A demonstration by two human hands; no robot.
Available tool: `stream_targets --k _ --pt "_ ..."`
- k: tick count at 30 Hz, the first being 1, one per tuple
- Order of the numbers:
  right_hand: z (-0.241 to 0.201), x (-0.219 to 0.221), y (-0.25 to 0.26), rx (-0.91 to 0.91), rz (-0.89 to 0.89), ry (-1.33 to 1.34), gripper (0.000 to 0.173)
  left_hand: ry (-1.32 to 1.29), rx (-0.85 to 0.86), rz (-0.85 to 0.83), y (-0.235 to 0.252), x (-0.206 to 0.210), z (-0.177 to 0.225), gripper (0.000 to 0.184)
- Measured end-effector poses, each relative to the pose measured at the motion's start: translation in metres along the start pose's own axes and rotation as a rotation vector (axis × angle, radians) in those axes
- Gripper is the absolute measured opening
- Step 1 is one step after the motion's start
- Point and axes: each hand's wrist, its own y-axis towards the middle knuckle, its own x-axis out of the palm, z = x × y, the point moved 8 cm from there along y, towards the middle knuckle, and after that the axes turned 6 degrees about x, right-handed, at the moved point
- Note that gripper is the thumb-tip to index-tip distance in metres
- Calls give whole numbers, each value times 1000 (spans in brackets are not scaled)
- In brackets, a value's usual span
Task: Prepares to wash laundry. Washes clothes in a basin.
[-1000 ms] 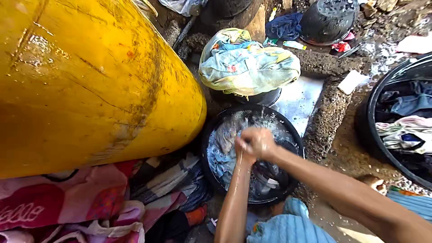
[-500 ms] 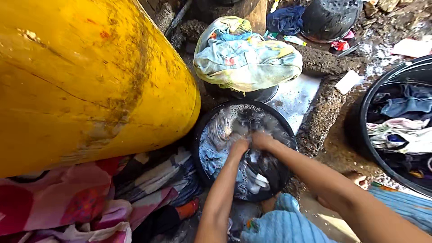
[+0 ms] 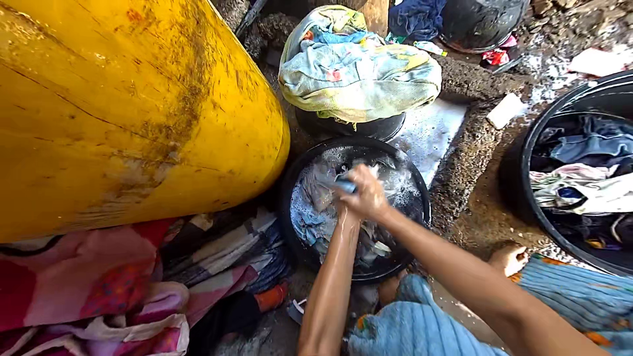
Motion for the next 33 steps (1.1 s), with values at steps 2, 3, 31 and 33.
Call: stream_targets --k 2,3,31,33 --pt "28 -16 23 188 -35 -27 36 9 25 -57 -4 2 11 46" --pt "30 -15 17 221 -53 -25 38 29 36 -81 -3 -2 13 46" --pt "-41 -62 -12 211 -90 447 38 -142 69 -328 -26 3 31 53" --pt "-33 -54 -14 229 -44 350 67 -134 256 -219 -37 9 44 43"
